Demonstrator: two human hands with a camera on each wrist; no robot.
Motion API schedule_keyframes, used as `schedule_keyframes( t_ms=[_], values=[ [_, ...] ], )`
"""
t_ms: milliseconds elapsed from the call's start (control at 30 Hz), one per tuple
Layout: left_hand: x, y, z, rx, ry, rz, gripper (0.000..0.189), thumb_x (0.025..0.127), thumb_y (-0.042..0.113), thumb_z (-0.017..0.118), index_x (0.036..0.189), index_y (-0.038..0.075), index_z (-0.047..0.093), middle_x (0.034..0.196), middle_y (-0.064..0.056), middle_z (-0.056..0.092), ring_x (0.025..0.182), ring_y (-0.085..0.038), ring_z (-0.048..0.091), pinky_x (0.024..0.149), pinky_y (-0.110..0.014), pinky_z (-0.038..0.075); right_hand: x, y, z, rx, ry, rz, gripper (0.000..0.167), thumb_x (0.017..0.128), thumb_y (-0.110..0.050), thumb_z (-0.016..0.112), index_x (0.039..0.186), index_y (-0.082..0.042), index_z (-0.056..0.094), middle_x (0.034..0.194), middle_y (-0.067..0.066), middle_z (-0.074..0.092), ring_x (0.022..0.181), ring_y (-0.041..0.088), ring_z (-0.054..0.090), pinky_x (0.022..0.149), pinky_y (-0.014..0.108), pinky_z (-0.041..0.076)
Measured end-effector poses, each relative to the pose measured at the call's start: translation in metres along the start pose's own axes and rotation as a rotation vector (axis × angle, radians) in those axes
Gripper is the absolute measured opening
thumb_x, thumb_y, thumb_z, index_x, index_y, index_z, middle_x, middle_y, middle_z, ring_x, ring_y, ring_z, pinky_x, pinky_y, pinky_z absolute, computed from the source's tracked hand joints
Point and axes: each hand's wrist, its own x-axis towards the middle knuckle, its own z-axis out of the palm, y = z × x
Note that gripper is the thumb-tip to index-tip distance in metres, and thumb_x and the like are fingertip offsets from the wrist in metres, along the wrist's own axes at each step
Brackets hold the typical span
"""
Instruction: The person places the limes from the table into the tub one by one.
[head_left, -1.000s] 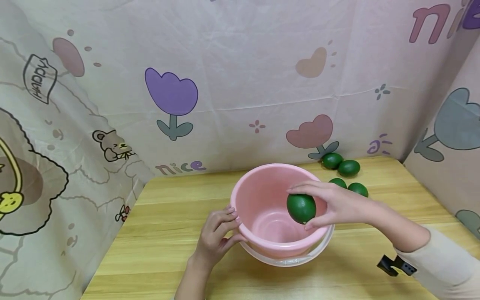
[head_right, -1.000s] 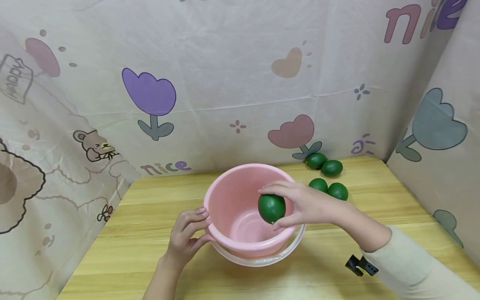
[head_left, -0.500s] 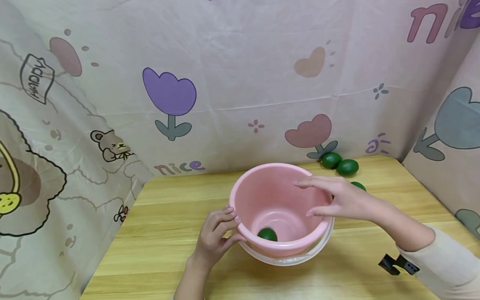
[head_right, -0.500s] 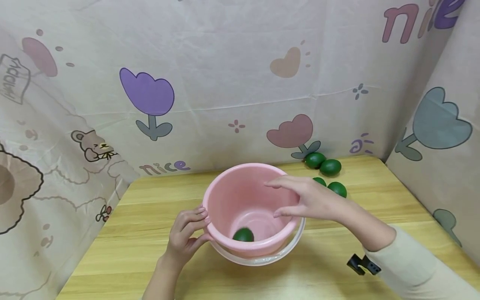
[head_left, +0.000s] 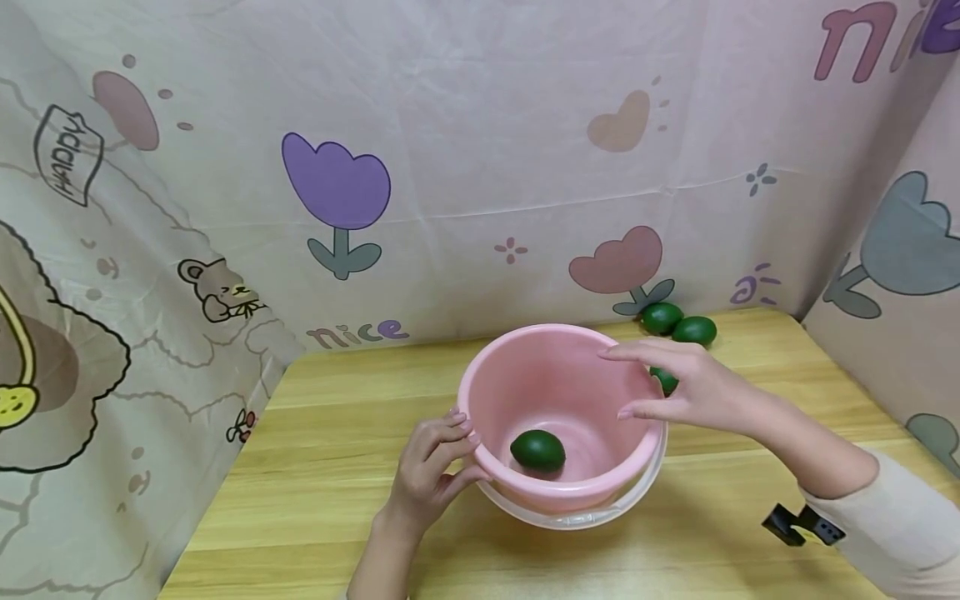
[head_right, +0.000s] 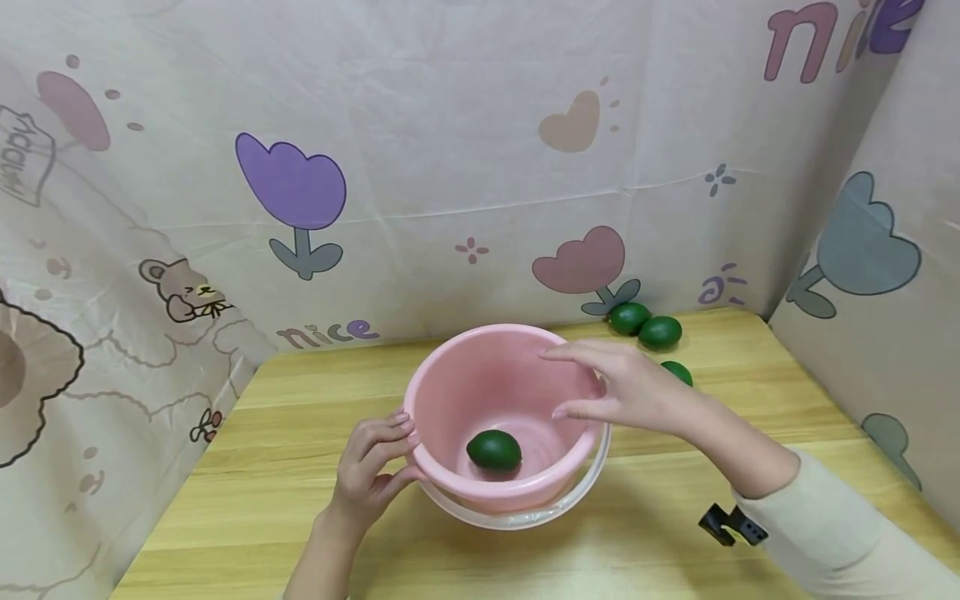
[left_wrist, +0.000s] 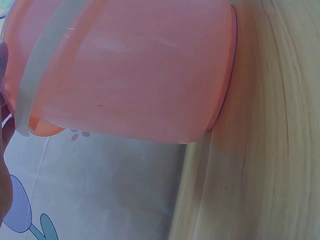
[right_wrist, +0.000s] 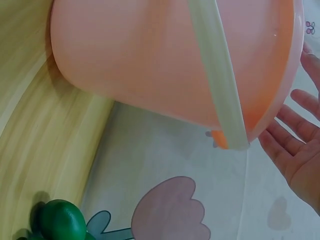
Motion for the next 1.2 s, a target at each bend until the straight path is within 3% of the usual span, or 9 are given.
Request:
schedule_keyframes(
  t_ms=[233, 600, 933, 1200],
  values=[
    [-0.002, 0.0, 0.0, 0.0, 0.002, -0.007, 0.04, 0.088, 0.035, 0.061, 0.08, -0.004, 0.066, 0.083, -0.017, 0.061, 0.08, -0.031, 0.06, 0.086, -0.03, 0.058, -0.002, 0.006, -0.003, -0.029, 0.015, 0.023, 0.06, 0.075, -0.042, 0.076, 0.115, 0.0, 0.063, 0.113, 0.011, 0.067, 0.117, 0.002, 0.054, 0.099, 0.007, 0.043],
    [-0.002, 0.0, 0.0, 0.004, 0.004, -0.008, 0.041, 0.088, 0.036, 0.06, 0.08, -0.003, 0.066, 0.083, -0.017, 0.062, 0.08, -0.031, 0.06, 0.083, -0.029, 0.057, -0.008, 0.012, -0.011, -0.104, 0.005, 0.119, 0.072, 0.057, -0.016, 0.089, 0.123, -0.005, 0.061, 0.121, 0.007, 0.064, 0.122, -0.001, 0.048, 0.101, 0.005, 0.039],
    [-0.003, 0.0, 0.0, 0.004, 0.0, -0.004, 0.041, 0.088, 0.036, 0.061, 0.08, -0.004, 0.066, 0.084, -0.017, 0.062, 0.08, -0.031, 0.06, 0.084, -0.03, 0.058, -0.014, 0.013, -0.014, -0.18, 0.019, 0.21, 0.067, 0.063, -0.024, 0.087, 0.124, -0.01, 0.062, 0.119, 0.009, 0.065, 0.119, -0.002, 0.049, 0.101, 0.0, 0.033],
    [-0.002, 0.0, 0.0, -0.001, 0.006, 0.003, 0.04, 0.089, 0.035, 0.06, 0.079, -0.004, 0.066, 0.083, -0.018, 0.061, 0.079, -0.031, 0.06, 0.083, -0.03, 0.058, -0.019, 0.015, -0.018, -0.191, 0.041, 0.265, 0.071, 0.06, -0.016, 0.088, 0.126, -0.01, 0.061, 0.121, 0.008, 0.064, 0.119, -0.01, 0.044, 0.098, -0.001, 0.034]
  ],
)
